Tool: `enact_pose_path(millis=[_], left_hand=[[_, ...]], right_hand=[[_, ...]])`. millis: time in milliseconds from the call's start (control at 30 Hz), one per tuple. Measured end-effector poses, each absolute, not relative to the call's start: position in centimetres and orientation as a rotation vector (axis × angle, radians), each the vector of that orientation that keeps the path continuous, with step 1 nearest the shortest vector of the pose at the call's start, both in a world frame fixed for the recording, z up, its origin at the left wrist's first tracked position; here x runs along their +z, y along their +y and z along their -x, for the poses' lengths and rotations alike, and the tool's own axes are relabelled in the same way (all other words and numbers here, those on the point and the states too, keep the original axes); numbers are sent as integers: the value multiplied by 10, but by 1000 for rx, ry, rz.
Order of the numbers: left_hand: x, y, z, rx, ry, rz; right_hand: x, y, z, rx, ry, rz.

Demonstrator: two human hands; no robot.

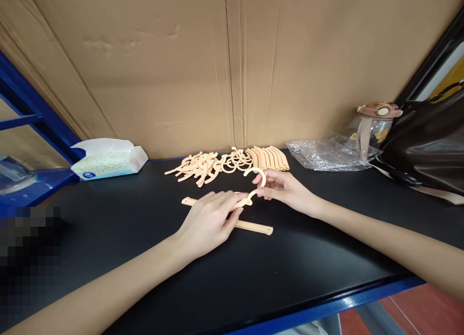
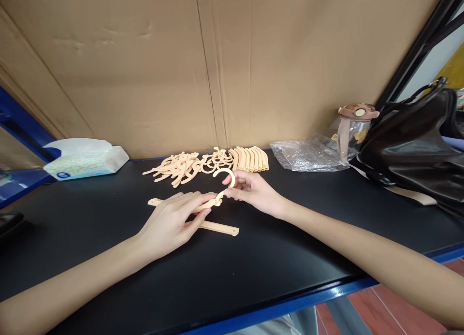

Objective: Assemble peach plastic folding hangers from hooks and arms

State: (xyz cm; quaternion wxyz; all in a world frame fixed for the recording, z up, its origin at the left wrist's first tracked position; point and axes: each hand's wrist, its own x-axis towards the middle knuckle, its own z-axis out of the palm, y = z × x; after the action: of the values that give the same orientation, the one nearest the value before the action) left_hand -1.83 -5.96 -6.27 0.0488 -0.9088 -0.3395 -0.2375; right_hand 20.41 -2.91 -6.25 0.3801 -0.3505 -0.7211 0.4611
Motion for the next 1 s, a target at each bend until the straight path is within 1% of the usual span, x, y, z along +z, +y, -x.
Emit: enact_pose_path(millis=[133, 267, 400, 500, 567, 633, 733, 833, 1000], left_hand=[[-58, -65, 20, -747, -1102, 2766], [-47, -67, 24, -877, -1439, 2845], [-40, -62, 26, -1275, -1934, 3148], [-39, -59, 25, -1525, -2235, 3306], [-39, -59, 24, -1620, -2338, 3337], [-40, -59, 24, -1605, -2400, 3355], [-41, -60, 25, -1475, -2470, 3367], [-42, -61, 25, -1463, -2414, 3420], [-45, -59, 25, -1429, -2323, 3604]], right_hand=[[-60, -37, -201, 1005, -2019, 925], [-58, -48, -197, 748, -2277, 843], [-58, -58, -191, 470, -2511, 785], [-59, -60, -189, 385, -2625, 701], [-60, -58, -189, 326, -2647, 668], [-61, -56, -190, 269, -2641, 664], [-62, -52, -193, 215, -2640, 680], [-63, -50, -195, 190, -2655, 689], [-64, -50, -197, 243, -2607, 728]])
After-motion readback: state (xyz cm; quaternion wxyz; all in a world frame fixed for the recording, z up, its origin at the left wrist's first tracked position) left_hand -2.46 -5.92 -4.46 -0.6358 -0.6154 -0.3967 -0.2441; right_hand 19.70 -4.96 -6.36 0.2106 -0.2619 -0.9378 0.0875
